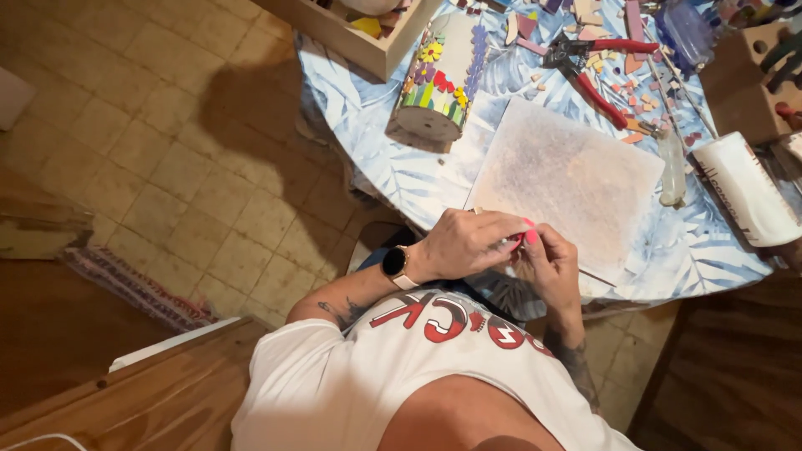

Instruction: Decorating a cylindrical object with flower cutouts and molding small craft materials

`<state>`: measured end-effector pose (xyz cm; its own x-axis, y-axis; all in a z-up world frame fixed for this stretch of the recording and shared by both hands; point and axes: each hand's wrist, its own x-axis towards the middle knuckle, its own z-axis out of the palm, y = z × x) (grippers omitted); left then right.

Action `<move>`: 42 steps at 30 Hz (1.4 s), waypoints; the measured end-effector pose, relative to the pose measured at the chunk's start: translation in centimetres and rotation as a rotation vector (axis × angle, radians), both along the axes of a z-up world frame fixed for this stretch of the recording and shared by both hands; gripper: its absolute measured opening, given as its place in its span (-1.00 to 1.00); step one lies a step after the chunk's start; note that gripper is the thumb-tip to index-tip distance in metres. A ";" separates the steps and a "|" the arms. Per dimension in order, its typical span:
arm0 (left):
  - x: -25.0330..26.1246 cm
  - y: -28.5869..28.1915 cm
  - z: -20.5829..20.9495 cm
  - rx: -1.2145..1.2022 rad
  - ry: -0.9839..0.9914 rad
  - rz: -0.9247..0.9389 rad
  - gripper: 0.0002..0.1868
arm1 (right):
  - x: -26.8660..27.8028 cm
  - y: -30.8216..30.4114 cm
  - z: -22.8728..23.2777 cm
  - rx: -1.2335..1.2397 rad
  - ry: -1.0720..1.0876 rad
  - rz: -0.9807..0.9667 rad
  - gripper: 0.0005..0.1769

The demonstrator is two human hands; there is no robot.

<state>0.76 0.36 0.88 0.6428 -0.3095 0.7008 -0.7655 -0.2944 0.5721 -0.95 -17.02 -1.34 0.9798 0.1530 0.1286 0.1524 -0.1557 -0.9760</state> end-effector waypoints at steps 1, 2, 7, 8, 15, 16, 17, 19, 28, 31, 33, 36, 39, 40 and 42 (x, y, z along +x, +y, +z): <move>0.0 0.0 -0.1 0.001 0.000 -0.001 -0.80 | 0.1 0.4 0.6 0.001 0.000 -0.001 -0.79; 0.1 0.0 -0.2 0.000 0.001 0.010 -0.80 | 0.1 0.8 1.3 -0.030 -0.037 0.006 -0.78; 0.0 0.0 -0.1 -0.018 0.015 0.016 -0.80 | -0.1 1.7 3.0 -0.072 -0.100 -0.004 -0.75; 0.0 0.0 -0.2 -0.024 0.018 0.012 -0.77 | -0.1 1.6 3.0 -0.110 -0.117 -0.013 -0.77; 0.0 -1.8 -1.2 0.346 0.019 -0.011 -0.52 | 2.3 -5.9 -1.4 -1.109 -0.447 -0.039 -0.89; -0.2 -1.8 -1.2 0.346 0.017 -0.012 -0.52 | 1.8 -6.1 -0.4 -1.109 -0.448 -0.041 -0.89; -0.1 -1.8 -1.1 0.493 -0.027 -0.015 -0.47 | 1.7 -6.2 0.6 -1.300 -0.363 -0.002 -0.85; 0.5 -2.0 -2.0 0.640 -0.076 -0.013 -0.43 | 1.5 -6.4 1.8 -1.488 -0.279 0.034 -0.80; 0.9 -2.5 -3.2 0.707 -0.043 -0.035 -0.26 | 9.8 -2.7 -0.6 -1.428 -0.135 0.117 -0.76; 1.0 -3.0 -3.2 0.750 -0.015 -0.041 -0.23 | 13.8 -1.4 -1.2 -1.377 -0.349 0.100 -0.80; 1.0 -2.9 -2.9 0.769 -0.009 -0.041 -0.19 | 12.9 -1.0 0.6 -1.395 -0.354 0.193 -0.80; 0.9 -2.4 -1.9 0.764 -0.034 -0.035 -0.18 | 6.9 -4.2 2.1 -1.452 -0.145 0.243 -0.81; 1.0 -2.2 -1.6 0.750 -0.022 -0.058 -0.18 | 1.9 -8.0 0.7 -1.595 -0.141 0.260 -0.83; 1.1 -2.2 -1.4 0.752 -0.024 -0.056 -0.18 | 2.4 -7.8 0.8 -1.594 -0.145 0.259 -0.83; 1.0 -2.2 -1.3 0.752 -0.011 -0.073 -0.19 | 2.7 -7.3 0.8 -1.555 -0.137 0.233 -0.82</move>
